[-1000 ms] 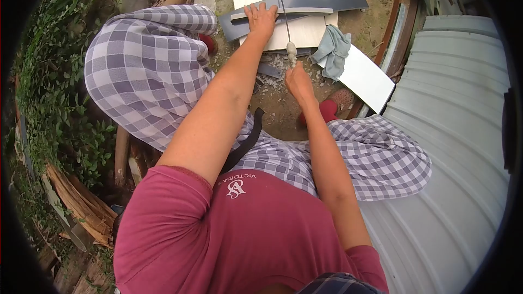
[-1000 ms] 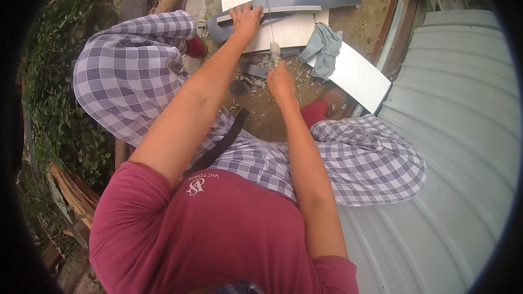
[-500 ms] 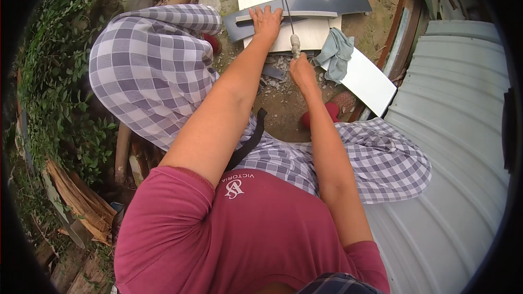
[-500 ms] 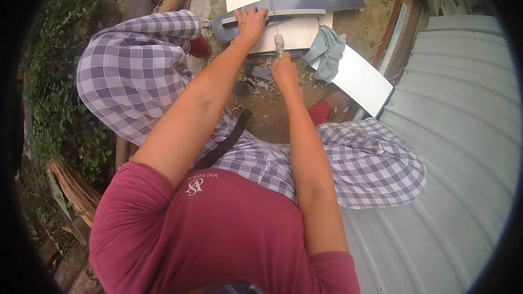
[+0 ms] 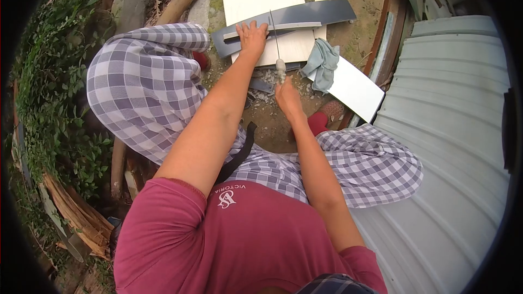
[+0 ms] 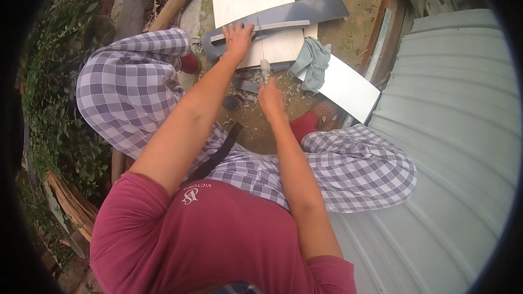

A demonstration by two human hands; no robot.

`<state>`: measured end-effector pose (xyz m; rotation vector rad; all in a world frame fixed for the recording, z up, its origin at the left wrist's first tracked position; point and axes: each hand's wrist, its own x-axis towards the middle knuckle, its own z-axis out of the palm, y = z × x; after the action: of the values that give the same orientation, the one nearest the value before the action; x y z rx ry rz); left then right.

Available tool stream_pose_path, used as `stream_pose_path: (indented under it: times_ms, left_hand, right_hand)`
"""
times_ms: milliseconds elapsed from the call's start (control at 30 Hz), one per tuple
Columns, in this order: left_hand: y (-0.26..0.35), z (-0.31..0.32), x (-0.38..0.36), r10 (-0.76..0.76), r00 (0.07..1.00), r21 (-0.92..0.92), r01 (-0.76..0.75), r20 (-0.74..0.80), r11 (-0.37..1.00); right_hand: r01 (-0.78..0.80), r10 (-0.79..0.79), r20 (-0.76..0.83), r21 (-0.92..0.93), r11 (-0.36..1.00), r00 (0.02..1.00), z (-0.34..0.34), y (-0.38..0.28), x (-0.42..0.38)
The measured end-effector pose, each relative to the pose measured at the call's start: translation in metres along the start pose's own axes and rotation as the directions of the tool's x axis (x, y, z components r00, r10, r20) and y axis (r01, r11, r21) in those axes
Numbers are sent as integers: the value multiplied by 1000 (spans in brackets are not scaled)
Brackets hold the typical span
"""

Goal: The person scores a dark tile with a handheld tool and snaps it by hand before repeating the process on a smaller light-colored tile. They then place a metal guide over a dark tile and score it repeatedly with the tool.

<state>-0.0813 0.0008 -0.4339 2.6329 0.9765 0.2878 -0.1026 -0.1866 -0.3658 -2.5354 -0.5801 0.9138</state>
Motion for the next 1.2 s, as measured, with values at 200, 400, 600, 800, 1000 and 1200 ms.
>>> stream_pose_path:
  times_ms: [200, 400, 600, 800, 1000, 1200]
  left_hand:
    - [1, -1, 3, -25, 999, -28, 27, 41, 999]
    - [0, -2, -1, 0, 999, -23, -1, -32, 1000]
    - [1, -21, 16, -59, 991, -57, 66, 119, 996]
    - [19, -149, 163, -137, 932, -17, 152, 335, 988]
    - [96, -276, 261, -86, 996, -25, 87, 38, 996]
    - [117, -243, 311, 34, 989, -90, -47, -142, 995]
  right_hand:
    - [11, -11, 1, 73, 997, 1000, -6, 1, 2]
    - [30, -30, -25, 13, 999, 999, -4, -3, 9]
    - [13, -12, -25, 42, 999, 1000, -4, 4, 4]
    - [61, -60, -43, 27, 998, 997, 6, 14, 6]
    - [76, -74, -31, 65, 995, 997, 1, 19, 8]
    - [119, -111, -58, 155, 981, 992, 16, 40, 20]
